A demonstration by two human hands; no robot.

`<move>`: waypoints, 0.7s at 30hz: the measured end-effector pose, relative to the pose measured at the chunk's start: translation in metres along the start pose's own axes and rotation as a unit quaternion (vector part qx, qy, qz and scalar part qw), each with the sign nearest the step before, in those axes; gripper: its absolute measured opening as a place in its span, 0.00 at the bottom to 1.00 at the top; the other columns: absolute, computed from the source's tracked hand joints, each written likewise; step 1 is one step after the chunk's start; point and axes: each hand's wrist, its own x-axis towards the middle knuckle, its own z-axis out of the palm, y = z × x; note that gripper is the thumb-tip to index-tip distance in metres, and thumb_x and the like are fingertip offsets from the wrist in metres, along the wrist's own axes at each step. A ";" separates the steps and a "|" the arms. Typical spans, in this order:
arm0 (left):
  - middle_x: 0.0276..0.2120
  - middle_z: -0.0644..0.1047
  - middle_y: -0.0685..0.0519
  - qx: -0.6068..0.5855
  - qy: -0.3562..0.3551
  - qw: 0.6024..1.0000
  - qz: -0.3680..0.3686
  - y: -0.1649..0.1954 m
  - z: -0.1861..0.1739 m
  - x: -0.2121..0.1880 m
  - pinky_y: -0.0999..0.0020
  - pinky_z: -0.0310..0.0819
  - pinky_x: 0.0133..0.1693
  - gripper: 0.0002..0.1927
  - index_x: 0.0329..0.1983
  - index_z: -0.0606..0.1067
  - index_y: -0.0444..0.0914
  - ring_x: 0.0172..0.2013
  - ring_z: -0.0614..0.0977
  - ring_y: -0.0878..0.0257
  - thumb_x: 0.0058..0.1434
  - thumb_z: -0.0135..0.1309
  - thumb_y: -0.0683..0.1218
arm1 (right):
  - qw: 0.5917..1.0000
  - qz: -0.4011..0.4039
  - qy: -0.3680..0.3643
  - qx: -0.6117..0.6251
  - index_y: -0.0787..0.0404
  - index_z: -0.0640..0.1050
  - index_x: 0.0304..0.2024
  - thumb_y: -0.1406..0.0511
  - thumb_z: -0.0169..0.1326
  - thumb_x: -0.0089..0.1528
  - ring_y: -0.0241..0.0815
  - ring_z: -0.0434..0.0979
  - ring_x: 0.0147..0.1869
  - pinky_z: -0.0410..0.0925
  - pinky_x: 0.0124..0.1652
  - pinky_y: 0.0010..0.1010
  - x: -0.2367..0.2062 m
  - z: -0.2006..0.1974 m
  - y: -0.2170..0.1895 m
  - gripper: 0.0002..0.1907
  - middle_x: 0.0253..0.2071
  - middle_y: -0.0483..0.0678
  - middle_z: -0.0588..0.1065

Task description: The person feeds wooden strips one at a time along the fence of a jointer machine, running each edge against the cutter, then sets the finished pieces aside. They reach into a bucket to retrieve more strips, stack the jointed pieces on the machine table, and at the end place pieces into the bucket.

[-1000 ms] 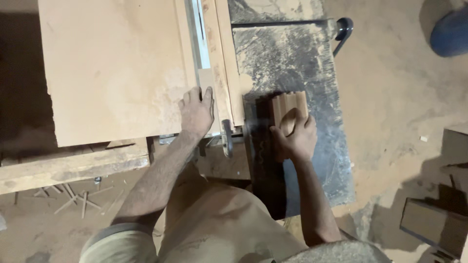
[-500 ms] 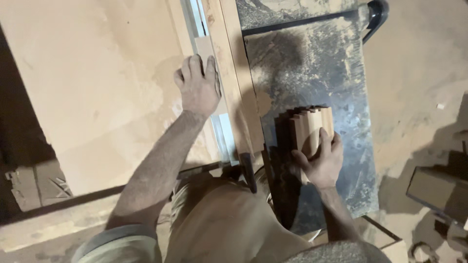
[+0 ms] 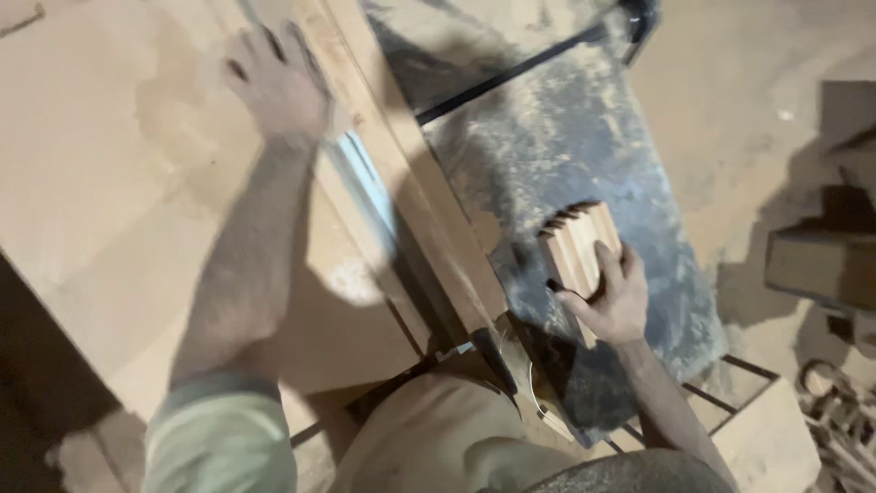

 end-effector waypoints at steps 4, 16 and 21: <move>0.59 0.64 0.32 -0.464 0.123 0.860 -0.171 -0.013 -0.010 0.065 0.35 0.47 0.62 0.23 0.65 0.60 0.24 0.61 0.62 0.33 0.73 0.45 0.42 | 0.999 0.010 -0.009 -0.029 0.65 0.71 0.65 0.41 0.69 0.46 0.72 0.70 0.62 0.66 0.58 0.55 -0.002 -0.005 0.000 0.54 0.63 0.73 0.65; 0.54 0.76 0.31 -0.372 -0.438 0.818 -0.026 0.326 -0.099 -0.201 0.55 0.72 0.58 0.40 0.63 0.68 0.26 0.56 0.79 0.41 0.59 0.64 0.59 | 0.997 0.001 -0.043 0.069 0.55 0.66 0.71 0.42 0.74 0.39 0.63 0.70 0.60 0.67 0.58 0.47 -0.009 -0.015 0.027 0.62 0.57 0.61 0.70; 0.49 0.80 0.35 -0.385 -0.431 0.813 -0.073 0.338 -0.080 -0.204 0.57 0.76 0.51 0.30 0.54 0.75 0.29 0.50 0.83 0.45 0.57 0.61 0.55 | 0.990 0.020 -0.047 0.134 0.53 0.69 0.69 0.44 0.73 0.38 0.57 0.75 0.52 0.71 0.52 0.43 -0.010 -0.011 0.044 0.59 0.52 0.59 0.70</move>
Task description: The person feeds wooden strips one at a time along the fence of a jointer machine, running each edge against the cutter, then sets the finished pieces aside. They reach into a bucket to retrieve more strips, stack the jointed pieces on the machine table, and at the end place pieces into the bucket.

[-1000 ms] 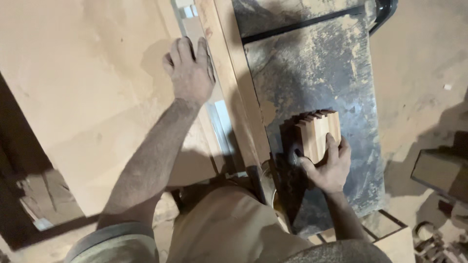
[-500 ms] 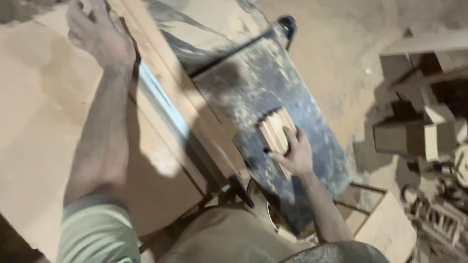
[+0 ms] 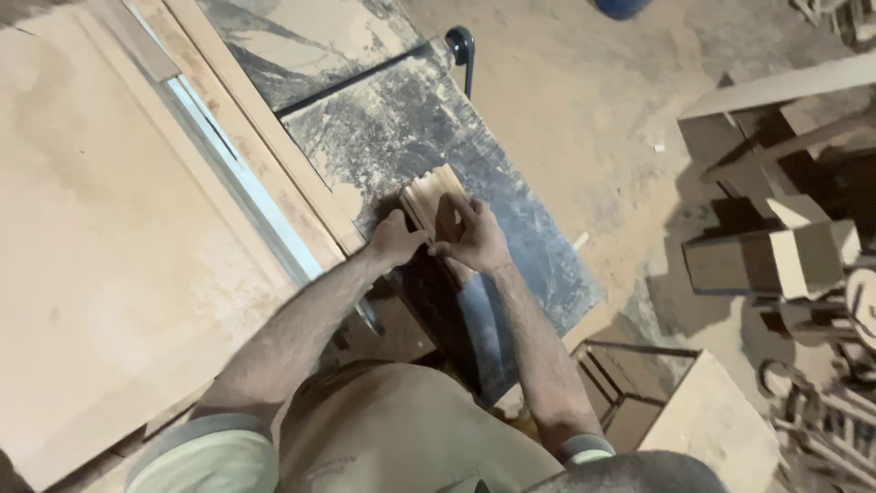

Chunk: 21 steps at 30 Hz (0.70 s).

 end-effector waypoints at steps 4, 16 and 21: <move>0.46 0.81 0.41 0.223 -0.023 0.971 0.088 0.008 -0.002 -0.005 0.58 0.78 0.48 0.19 0.48 0.81 0.38 0.48 0.84 0.47 0.55 0.60 0.49 | 0.993 -0.098 0.053 -0.028 0.56 0.71 0.67 0.44 0.75 0.44 0.56 0.75 0.51 0.71 0.52 0.44 0.005 0.002 0.008 0.54 0.47 0.55 0.74; 0.50 0.79 0.31 -0.010 0.505 0.863 -0.017 -0.056 -0.114 -0.139 0.51 0.75 0.52 0.20 0.62 0.69 0.30 0.51 0.81 0.38 0.68 0.47 0.40 | 0.987 -0.114 0.092 -0.062 0.60 0.72 0.62 0.45 0.72 0.47 0.66 0.73 0.53 0.70 0.49 0.51 0.003 0.015 0.004 0.47 0.50 0.65 0.71; 0.54 0.76 0.37 0.079 0.398 0.908 -0.106 -0.071 -0.080 -0.128 0.49 0.74 0.52 0.18 0.64 0.71 0.36 0.52 0.79 0.40 0.75 0.45 0.46 | 0.982 -0.139 0.090 -0.094 0.57 0.69 0.65 0.45 0.70 0.51 0.67 0.72 0.55 0.70 0.48 0.52 0.000 0.011 -0.005 0.46 0.54 0.64 0.70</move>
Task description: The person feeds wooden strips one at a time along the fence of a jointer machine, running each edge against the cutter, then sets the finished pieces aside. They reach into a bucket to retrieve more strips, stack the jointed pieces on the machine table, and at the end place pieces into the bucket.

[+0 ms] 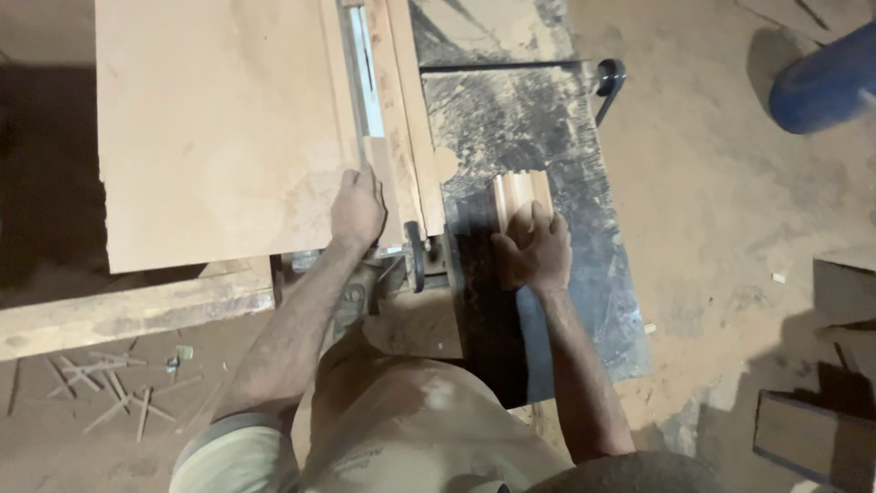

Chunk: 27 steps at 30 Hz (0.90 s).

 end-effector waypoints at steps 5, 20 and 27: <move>0.62 0.67 0.40 0.134 0.045 0.983 0.116 -0.003 0.006 -0.005 0.41 0.57 0.58 0.24 0.65 0.72 0.35 0.63 0.65 0.44 0.68 0.50 0.50 | 0.996 0.069 -0.059 0.000 0.54 0.67 0.68 0.47 0.68 0.52 0.65 0.71 0.59 0.69 0.53 0.52 0.000 -0.001 -0.011 0.46 0.58 0.64 0.68; 0.64 0.64 0.36 0.184 0.030 0.967 0.173 -0.027 0.010 0.153 0.34 0.50 0.62 0.23 0.66 0.70 0.30 0.69 0.59 0.42 0.71 0.47 0.46 | 0.997 0.046 -0.052 -0.038 0.63 0.68 0.68 0.51 0.72 0.50 0.70 0.70 0.62 0.68 0.56 0.52 0.009 0.005 -0.023 0.49 0.64 0.69 0.65; 0.64 0.64 0.36 0.197 0.034 0.960 0.197 -0.033 0.009 0.230 0.34 0.51 0.62 0.24 0.67 0.69 0.29 0.69 0.58 0.40 0.72 0.47 0.46 | 0.995 0.070 -0.051 -0.048 0.62 0.69 0.67 0.49 0.70 0.48 0.68 0.72 0.61 0.70 0.54 0.51 0.014 0.010 -0.025 0.49 0.63 0.67 0.66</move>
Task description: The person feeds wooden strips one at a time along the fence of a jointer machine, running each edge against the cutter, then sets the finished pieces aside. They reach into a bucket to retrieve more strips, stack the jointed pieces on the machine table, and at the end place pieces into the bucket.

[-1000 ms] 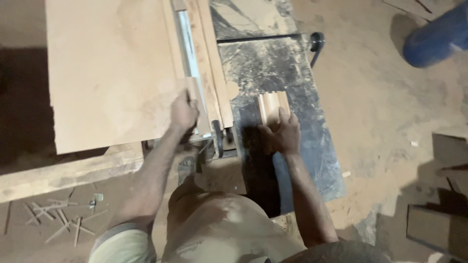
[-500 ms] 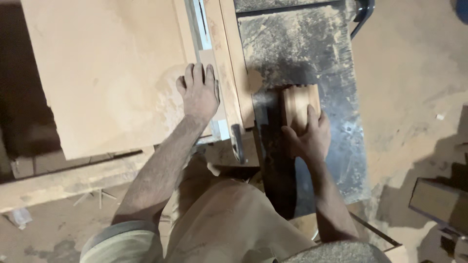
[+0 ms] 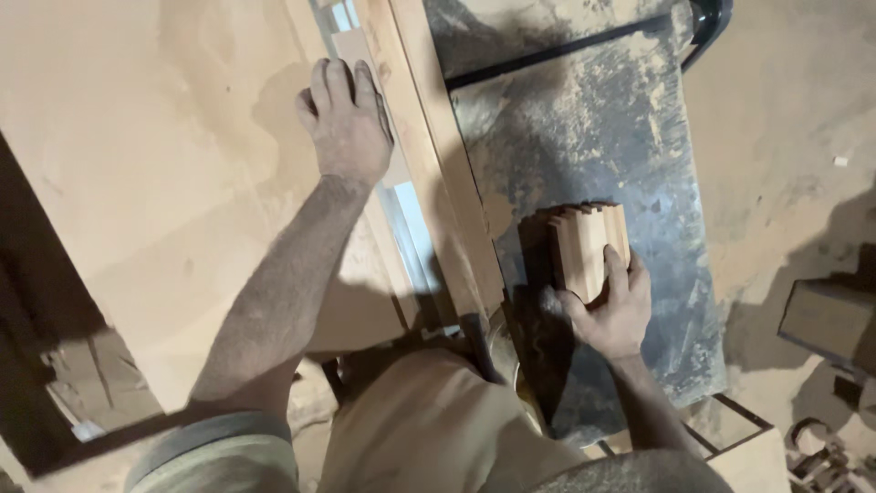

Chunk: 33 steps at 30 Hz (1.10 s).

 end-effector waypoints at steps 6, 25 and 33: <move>0.65 0.65 0.35 -0.019 0.002 1.000 -0.001 -0.043 0.029 0.069 0.31 0.49 0.64 0.23 0.68 0.68 0.31 0.69 0.58 0.39 0.75 0.46 0.47 | 0.999 0.035 -0.019 0.006 0.62 0.69 0.67 0.46 0.69 0.48 0.68 0.72 0.61 0.70 0.54 0.51 0.001 0.001 0.005 0.51 0.63 0.69 0.66; 0.48 0.76 0.26 -0.331 -0.348 0.876 0.040 0.229 0.038 -0.135 0.49 0.72 0.53 0.44 0.60 0.60 0.25 0.51 0.79 0.36 0.60 0.62 0.62 | 0.991 0.130 -0.039 0.020 0.59 0.65 0.71 0.45 0.66 0.51 0.64 0.71 0.59 0.68 0.58 0.48 0.002 -0.009 -0.009 0.52 0.56 0.65 0.70; 0.37 0.81 0.33 -0.341 -0.339 0.877 0.004 0.232 0.032 -0.130 0.53 0.79 0.41 0.25 0.43 0.73 0.28 0.39 0.85 0.44 0.58 0.59 0.55 | 0.992 0.079 -0.035 0.094 0.52 0.63 0.70 0.41 0.69 0.41 0.61 0.71 0.61 0.69 0.56 0.48 -0.013 -0.005 0.027 0.59 0.57 0.59 0.70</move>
